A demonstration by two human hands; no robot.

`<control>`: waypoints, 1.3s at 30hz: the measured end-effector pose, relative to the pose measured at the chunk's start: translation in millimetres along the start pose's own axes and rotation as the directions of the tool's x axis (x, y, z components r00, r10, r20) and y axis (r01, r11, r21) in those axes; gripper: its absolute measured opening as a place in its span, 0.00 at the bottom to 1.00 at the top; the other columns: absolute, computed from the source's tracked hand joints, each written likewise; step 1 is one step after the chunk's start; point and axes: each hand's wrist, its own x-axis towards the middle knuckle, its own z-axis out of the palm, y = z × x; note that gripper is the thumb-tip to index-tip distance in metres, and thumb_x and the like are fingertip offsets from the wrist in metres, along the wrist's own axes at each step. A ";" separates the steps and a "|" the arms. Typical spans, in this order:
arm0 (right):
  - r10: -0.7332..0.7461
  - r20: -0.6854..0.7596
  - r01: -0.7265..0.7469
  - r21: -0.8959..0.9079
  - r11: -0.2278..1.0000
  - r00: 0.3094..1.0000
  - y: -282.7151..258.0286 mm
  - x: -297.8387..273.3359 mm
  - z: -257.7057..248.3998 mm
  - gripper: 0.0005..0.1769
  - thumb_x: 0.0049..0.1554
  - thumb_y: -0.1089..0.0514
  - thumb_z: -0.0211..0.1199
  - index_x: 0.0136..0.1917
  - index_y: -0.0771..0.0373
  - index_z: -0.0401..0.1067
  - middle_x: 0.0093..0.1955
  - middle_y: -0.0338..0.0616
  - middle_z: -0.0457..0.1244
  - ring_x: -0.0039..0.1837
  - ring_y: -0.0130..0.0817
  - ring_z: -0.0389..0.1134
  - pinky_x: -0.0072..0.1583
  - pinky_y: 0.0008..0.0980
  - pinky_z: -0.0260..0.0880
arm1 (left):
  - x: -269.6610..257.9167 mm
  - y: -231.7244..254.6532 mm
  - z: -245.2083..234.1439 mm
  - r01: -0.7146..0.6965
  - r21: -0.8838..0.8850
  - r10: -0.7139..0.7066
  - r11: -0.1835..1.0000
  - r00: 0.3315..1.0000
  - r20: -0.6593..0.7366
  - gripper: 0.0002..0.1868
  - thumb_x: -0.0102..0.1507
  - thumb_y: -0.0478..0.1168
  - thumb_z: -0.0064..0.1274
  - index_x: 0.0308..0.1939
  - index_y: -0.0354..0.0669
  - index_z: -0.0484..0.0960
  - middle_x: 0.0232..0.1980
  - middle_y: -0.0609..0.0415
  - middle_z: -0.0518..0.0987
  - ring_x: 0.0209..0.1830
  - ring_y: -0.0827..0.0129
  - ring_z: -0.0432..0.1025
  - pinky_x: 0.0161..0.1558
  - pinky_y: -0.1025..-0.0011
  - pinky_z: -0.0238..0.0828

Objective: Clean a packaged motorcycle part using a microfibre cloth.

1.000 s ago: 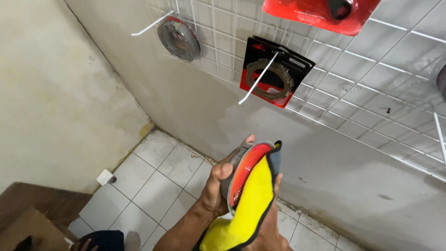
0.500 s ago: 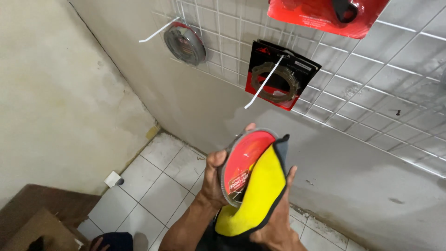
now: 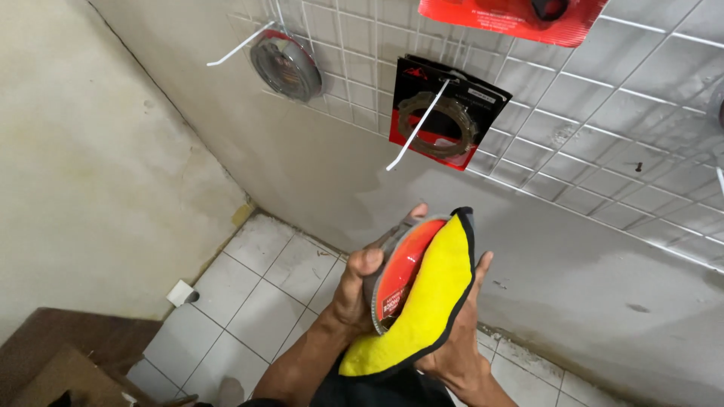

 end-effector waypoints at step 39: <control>-0.070 0.071 0.070 0.002 0.998 0.995 -4.9 -0.5 6.6 0.28 0.63 0.45 0.36 0.66 0.57 0.67 0.75 0.58 0.56 0.80 0.60 0.50 0.77 0.82 0.13 | 0.9 12.9 -8.2 -0.111 -0.003 0.111 0.994 0.993 0.033 0.49 0.64 0.53 0.43 0.84 0.37 0.43 0.65 0.33 0.68 0.39 0.69 0.71 0.36 0.74 0.72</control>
